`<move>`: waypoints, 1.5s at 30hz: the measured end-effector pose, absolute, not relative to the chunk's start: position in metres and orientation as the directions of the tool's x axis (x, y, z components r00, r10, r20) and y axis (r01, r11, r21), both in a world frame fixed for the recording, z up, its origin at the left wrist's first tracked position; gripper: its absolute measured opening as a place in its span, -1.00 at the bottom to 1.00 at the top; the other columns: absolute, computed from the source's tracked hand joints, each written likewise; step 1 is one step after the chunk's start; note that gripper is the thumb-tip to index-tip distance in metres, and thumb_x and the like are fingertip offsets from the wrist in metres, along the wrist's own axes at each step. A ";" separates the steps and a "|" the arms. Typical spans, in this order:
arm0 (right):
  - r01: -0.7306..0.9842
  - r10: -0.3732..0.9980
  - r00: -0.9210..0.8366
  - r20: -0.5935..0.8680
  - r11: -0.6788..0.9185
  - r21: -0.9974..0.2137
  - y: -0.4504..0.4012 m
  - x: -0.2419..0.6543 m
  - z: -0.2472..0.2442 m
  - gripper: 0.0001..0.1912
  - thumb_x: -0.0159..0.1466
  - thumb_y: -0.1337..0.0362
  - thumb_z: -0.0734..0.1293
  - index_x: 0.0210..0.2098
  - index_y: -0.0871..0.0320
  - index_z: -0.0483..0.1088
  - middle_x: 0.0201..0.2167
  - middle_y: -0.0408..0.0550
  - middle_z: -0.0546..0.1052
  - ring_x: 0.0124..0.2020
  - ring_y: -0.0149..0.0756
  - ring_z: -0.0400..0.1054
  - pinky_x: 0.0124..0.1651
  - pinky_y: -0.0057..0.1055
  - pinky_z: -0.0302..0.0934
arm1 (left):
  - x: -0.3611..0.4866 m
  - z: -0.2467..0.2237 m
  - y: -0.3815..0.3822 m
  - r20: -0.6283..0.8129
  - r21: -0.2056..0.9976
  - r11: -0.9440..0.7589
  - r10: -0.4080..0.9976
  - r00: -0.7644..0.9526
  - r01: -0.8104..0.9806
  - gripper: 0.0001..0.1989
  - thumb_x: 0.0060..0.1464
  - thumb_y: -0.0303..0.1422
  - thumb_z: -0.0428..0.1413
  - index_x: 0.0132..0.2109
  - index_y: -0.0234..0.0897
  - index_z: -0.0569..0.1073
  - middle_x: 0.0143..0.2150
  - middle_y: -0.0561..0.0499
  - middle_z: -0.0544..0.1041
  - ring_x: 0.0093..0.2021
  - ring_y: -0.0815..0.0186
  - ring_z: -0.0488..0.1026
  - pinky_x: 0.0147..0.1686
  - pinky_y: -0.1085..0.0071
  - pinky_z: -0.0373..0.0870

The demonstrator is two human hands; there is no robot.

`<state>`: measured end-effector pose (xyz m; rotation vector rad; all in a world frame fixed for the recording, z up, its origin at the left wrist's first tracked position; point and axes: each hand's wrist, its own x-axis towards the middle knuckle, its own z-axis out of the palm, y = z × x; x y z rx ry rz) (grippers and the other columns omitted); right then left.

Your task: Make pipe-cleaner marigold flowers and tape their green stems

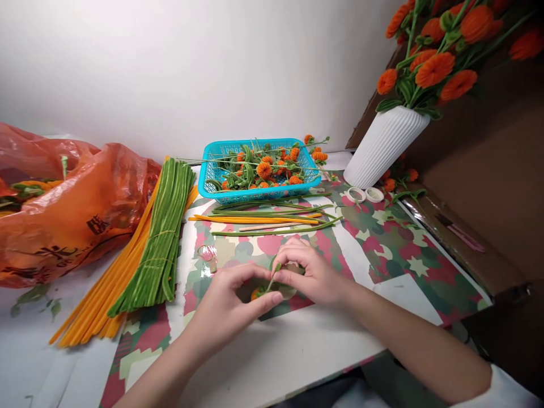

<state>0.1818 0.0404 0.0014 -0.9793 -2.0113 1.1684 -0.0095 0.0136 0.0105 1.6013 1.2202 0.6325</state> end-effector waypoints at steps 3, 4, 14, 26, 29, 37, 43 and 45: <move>0.349 0.844 -0.518 0.139 0.357 -0.866 0.041 0.182 0.001 -0.91 0.27 0.33 0.34 -0.39 0.10 0.43 -0.40 -0.16 0.48 -0.24 -0.29 0.24 0.05 -0.19 0.01 | -0.007 0.009 0.013 -0.097 0.886 -0.054 0.949 0.298 0.461 -0.78 0.10 -0.22 0.13 -0.33 -0.26 0.58 -0.46 0.01 0.54 -0.42 0.31 0.43 -0.43 0.46 0.37; 0.358 0.846 -0.516 0.134 0.355 -0.864 0.041 0.182 0.001 -0.91 0.27 0.34 0.34 -0.38 0.10 0.43 -0.40 -0.16 0.49 -0.23 -0.29 0.24 0.05 -0.18 0.01 | -0.007 0.009 0.013 -0.107 0.885 -0.049 0.946 0.306 0.462 -0.75 0.13 -0.22 0.10 -0.35 -0.27 0.58 -0.46 0.01 0.54 -0.41 0.31 0.43 -0.43 0.46 0.36; 0.229 0.767 -0.627 0.135 0.347 -0.909 0.045 0.187 0.006 -0.92 0.25 0.37 0.35 -0.38 0.11 0.43 -0.36 -0.14 0.50 -0.17 -0.27 0.23 0.02 -0.25 0.07 | -0.020 0.011 0.017 -0.361 0.932 0.264 0.735 0.574 0.248 -0.60 0.15 -0.09 0.06 -0.32 -0.36 0.58 -0.44 -0.10 0.56 -0.44 0.31 0.45 -0.48 0.45 0.37; 0.325 0.827 -0.555 0.084 0.309 -0.894 0.046 0.187 0.000 -0.86 0.22 0.39 0.38 -0.23 0.08 0.50 -0.37 -0.12 0.45 -0.16 -0.26 0.25 0.01 -0.23 0.12 | -0.014 0.014 0.013 -0.296 0.880 0.084 0.865 0.404 0.467 -0.65 0.19 -0.14 0.01 -0.34 -0.30 0.51 -0.43 -0.01 0.49 -0.50 0.38 0.34 -0.56 0.53 0.24; 0.312 0.807 -0.582 0.101 0.336 -0.889 0.047 0.190 -0.003 -0.80 0.22 0.38 0.39 -0.16 0.04 0.51 -0.36 -0.11 0.43 -0.13 -0.25 0.25 0.04 -0.20 0.12 | -0.017 0.013 0.013 -0.350 0.901 0.144 0.799 0.489 0.409 -0.64 0.21 -0.14 -0.01 -0.31 -0.32 0.51 -0.42 0.00 0.46 -0.49 0.40 0.29 -0.54 0.54 0.22; 0.314 0.786 -0.609 0.107 0.363 -0.877 0.046 0.190 0.002 -0.91 0.24 0.41 0.36 -0.37 0.10 0.46 -0.36 -0.13 0.42 -0.15 -0.28 0.24 0.07 -0.20 0.07 | -0.017 0.014 0.013 -0.324 0.904 0.091 0.786 0.527 0.419 -0.64 0.21 -0.12 -0.02 -0.30 -0.31 0.49 -0.41 0.02 0.45 -0.42 0.37 0.32 -0.46 0.51 0.22; 0.331 0.824 -0.556 0.105 0.336 -0.882 0.046 0.187 0.002 -0.92 0.22 0.39 0.38 -0.33 0.08 0.49 -0.36 -0.12 0.43 -0.16 -0.27 0.25 0.03 -0.22 0.11 | -0.009 0.011 0.011 -0.094 0.806 -0.176 0.905 0.415 0.565 -0.66 0.22 -0.23 -0.02 -0.46 -0.28 0.42 -0.56 0.07 0.41 -0.51 0.38 0.27 -0.47 0.47 0.16; 0.306 0.844 -0.526 0.103 0.300 -0.904 0.046 0.187 -0.001 -0.85 0.21 0.37 0.39 -0.22 0.05 0.51 -0.36 -0.12 0.43 -0.18 -0.27 0.26 -0.01 -0.24 0.14 | -0.008 0.010 0.010 -0.026 0.806 -0.215 0.918 0.396 0.551 -0.68 0.24 -0.25 -0.05 -0.43 -0.27 0.41 -0.53 0.06 0.42 -0.49 0.37 0.29 -0.44 0.46 0.17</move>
